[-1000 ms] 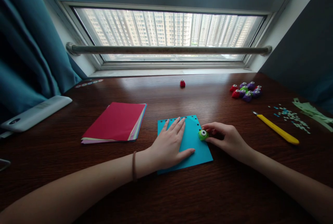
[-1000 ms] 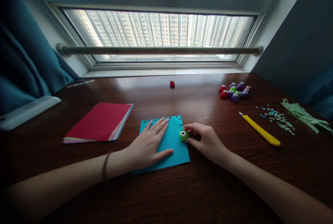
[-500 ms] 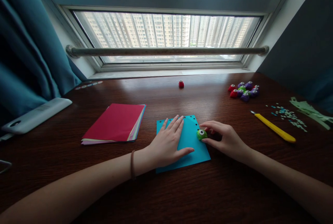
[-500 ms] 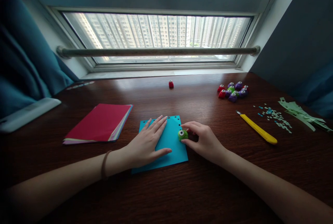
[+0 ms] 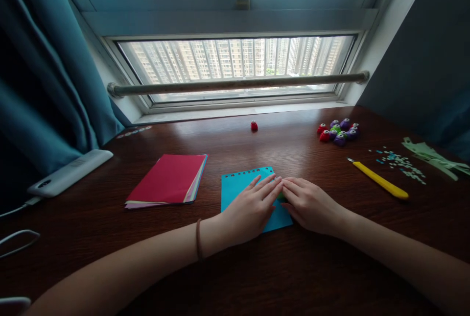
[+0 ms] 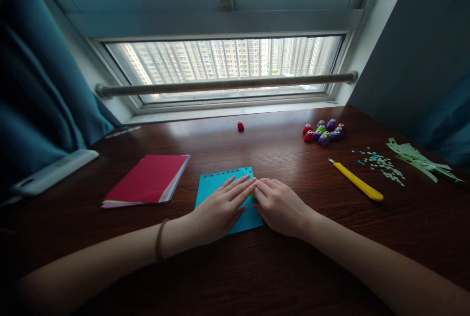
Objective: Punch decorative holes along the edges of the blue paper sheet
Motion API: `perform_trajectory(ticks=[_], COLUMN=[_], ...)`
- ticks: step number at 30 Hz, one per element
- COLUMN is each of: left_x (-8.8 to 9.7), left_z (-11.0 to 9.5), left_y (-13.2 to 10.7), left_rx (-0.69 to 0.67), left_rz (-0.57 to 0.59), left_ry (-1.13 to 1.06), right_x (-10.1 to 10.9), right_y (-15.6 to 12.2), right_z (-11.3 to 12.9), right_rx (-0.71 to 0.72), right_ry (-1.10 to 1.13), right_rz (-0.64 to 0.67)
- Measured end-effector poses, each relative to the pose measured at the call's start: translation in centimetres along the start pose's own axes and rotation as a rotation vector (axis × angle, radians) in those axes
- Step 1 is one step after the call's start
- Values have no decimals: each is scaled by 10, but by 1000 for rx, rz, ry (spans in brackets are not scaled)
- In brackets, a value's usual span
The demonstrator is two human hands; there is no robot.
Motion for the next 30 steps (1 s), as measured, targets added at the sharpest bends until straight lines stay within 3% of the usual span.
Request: perform_trajectory(ticks=[11, 18, 30], left_x=[-9, -5, 2], left_z=[-6, -6, -11], left_y=[20, 30, 41], left_rx=[-200, -209, -329], left_rz=[-148, 6, 52], left_ry=[173, 180, 222], right_x=[0, -2, -6], right_y=[-2, 0, -4], right_z=[3, 4, 0], right_rx=[-101, -125, -92], right_ry=[-94, -51, -32], right_rz=[137, 173, 136])
Point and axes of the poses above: each hand's wrist, its own y-axis towards the middle knuckle, its own x-axis out of the back of the hand, z = x × y, the point moved 3 cm from there along y, towards the middle knuckle, and after that the axes turned 11 degrees about -z, right-handed, at the moved point
